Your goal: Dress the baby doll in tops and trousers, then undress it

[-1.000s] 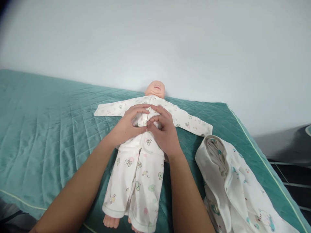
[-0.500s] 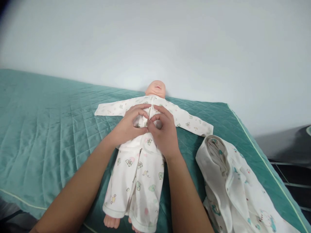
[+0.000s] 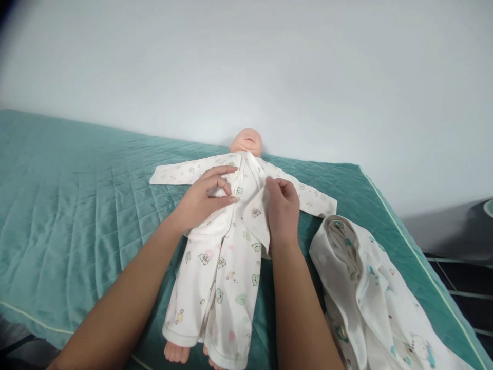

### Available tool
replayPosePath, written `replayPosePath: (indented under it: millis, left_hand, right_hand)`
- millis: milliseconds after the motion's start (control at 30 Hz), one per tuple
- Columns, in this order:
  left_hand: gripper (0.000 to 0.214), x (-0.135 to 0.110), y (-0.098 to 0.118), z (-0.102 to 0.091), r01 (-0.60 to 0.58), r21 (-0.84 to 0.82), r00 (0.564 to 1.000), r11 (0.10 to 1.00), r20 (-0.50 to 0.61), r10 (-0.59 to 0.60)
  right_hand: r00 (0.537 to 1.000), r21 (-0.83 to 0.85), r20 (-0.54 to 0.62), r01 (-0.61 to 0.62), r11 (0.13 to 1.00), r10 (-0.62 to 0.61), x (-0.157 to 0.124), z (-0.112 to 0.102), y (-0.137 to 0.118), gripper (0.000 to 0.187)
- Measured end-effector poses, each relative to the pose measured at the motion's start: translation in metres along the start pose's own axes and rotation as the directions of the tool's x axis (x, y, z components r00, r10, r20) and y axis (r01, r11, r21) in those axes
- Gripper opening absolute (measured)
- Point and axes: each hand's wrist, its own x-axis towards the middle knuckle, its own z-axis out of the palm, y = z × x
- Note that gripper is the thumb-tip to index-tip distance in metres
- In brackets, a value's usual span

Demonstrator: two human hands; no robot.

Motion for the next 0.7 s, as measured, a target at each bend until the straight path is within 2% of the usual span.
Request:
replayPosePath:
  millis: [100,167,200,233,267,300,367,400,433,467,533,600,700]
  left_hand:
    - [0.011,0.0,0.002,0.002,0.034,-0.134,0.997,0.99,-0.058,-0.042]
    - [0.01,0.002,0.001,0.003,0.055,-0.276,0.981,0.959,-0.164,-0.103]
    - [0.01,0.002,0.0,0.003,0.057,-0.348,0.957,0.936,-0.248,-0.15]
    - [0.01,0.004,-0.003,0.001,0.057,-0.413,0.913,0.909,-0.347,-0.215]
    - [0.01,0.005,-0.006,-0.001,0.065,-0.466,0.846,0.882,-0.443,-0.296]
    - [0.01,0.006,-0.01,-0.004,0.081,-0.508,0.76,0.857,-0.525,-0.383]
    - [0.009,0.008,-0.019,-0.011,0.142,-0.555,0.579,0.82,-0.626,-0.523]
    - [0.009,0.009,-0.023,-0.014,0.187,-0.561,0.529,0.807,-0.634,-0.564]
    - [0.009,0.01,-0.025,-0.016,0.247,-0.551,0.526,0.797,-0.614,-0.588]
    - [0.012,0.011,-0.027,-0.017,0.316,-0.522,0.563,0.793,-0.57,-0.599]
    - [0.021,0.012,-0.026,-0.016,0.444,-0.394,0.671,0.805,-0.45,-0.59]
    - [0.026,0.012,-0.025,-0.012,0.501,-0.22,0.743,0.837,-0.387,-0.546]
    - [0.026,0.014,-0.028,-0.009,0.499,-0.109,0.779,0.86,-0.379,-0.5]
  right_hand:
    - [0.992,-0.142,0.097,0.094,0.985,-0.081,-0.006,0.004,-0.001,0.038]
    - [0.99,-0.187,0.126,0.089,0.978,-0.066,-0.007,0.004,0.001,0.037]
    - [0.991,-0.161,0.125,0.058,0.985,-0.038,-0.005,0.002,0.002,0.034]
    - [0.993,-0.104,0.117,0.013,0.994,-0.001,-0.003,-0.001,0.003,0.031]
    - [0.994,-0.036,0.097,-0.039,0.999,0.043,0.001,-0.003,0.005,0.029]
    - [0.994,0.028,0.057,-0.092,0.995,0.09,0.005,-0.007,0.005,0.027]
    - [0.984,0.111,-0.046,-0.164,0.98,0.17,0.012,-0.012,0.005,0.026]
    - [0.979,0.122,-0.075,-0.182,0.976,0.192,0.014,-0.014,0.004,0.027]
    - [0.978,0.108,-0.071,-0.187,0.976,0.195,0.015,-0.015,0.004,0.028]
    - [0.984,0.069,-0.042,-0.172,0.983,0.175,0.014,-0.014,0.003,0.03]
    - [0.996,-0.055,0.043,-0.078,0.995,0.081,0.011,-0.011,0.002,0.037]
    - [0.996,-0.173,0.081,0.045,0.984,-0.032,0.007,-0.007,0.004,0.04]
    - [0.994,-0.217,0.076,0.094,0.972,-0.079,0.005,-0.005,0.007,0.04]
